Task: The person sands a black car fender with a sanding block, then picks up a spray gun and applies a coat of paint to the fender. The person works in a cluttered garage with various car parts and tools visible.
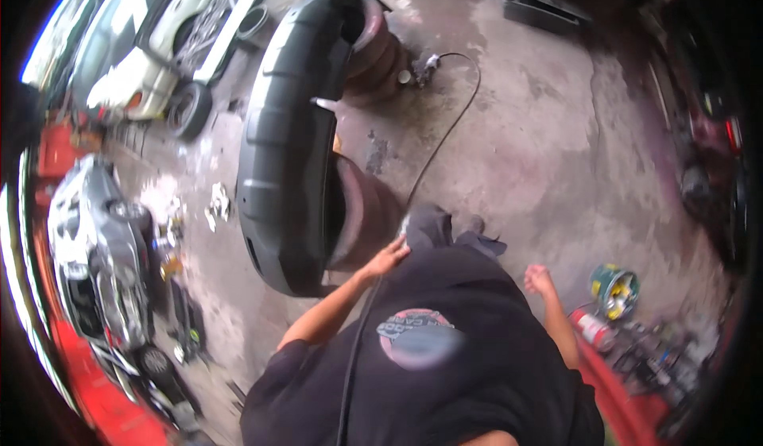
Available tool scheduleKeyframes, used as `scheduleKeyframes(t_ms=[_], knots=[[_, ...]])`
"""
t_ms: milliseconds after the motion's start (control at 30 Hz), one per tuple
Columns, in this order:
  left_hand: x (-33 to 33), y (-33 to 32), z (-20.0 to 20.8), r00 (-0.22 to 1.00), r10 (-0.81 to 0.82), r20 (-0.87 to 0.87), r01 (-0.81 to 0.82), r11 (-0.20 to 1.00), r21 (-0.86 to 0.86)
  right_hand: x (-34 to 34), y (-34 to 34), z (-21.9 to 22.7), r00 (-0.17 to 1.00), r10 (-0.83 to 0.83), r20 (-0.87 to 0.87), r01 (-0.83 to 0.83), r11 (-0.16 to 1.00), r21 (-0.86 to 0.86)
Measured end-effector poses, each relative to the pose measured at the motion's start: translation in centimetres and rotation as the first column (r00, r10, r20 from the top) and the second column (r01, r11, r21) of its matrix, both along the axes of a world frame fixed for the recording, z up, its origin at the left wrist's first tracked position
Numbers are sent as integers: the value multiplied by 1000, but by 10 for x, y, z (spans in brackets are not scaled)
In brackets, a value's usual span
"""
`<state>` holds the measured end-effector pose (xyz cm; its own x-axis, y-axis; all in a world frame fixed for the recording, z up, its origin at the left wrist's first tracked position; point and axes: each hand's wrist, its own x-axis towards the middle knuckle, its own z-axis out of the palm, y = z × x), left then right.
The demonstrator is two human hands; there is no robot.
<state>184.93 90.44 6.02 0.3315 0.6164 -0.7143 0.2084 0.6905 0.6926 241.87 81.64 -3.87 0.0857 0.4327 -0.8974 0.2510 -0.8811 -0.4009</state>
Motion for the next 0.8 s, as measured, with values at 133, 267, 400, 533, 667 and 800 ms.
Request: scheduleKeyframes(t_ms=[133,267,400,533,667,800], knots=[[5,22,-21,977,174,-120,-180,983,-40,27,181,55,995,63,83,-74,987,142],[47,104,-1,966,202,-164,-224,966,-128,25,285,66,992,84,97,-101,977,187],[28,196,-33,968,212,-134,-231,962,-148,-45,337,44,951,300,73,-305,950,69],[-19,293,-21,957,286,56,-275,949,-157,-96,384,41,886,464,21,-464,886,6],[-59,333,-54,977,215,-4,-211,957,-198,-143,483,68,854,517,-59,-520,854,-38],[-61,370,-44,977,77,-201,-141,935,-325,-184,559,96,836,548,-32,-549,836,-15]])
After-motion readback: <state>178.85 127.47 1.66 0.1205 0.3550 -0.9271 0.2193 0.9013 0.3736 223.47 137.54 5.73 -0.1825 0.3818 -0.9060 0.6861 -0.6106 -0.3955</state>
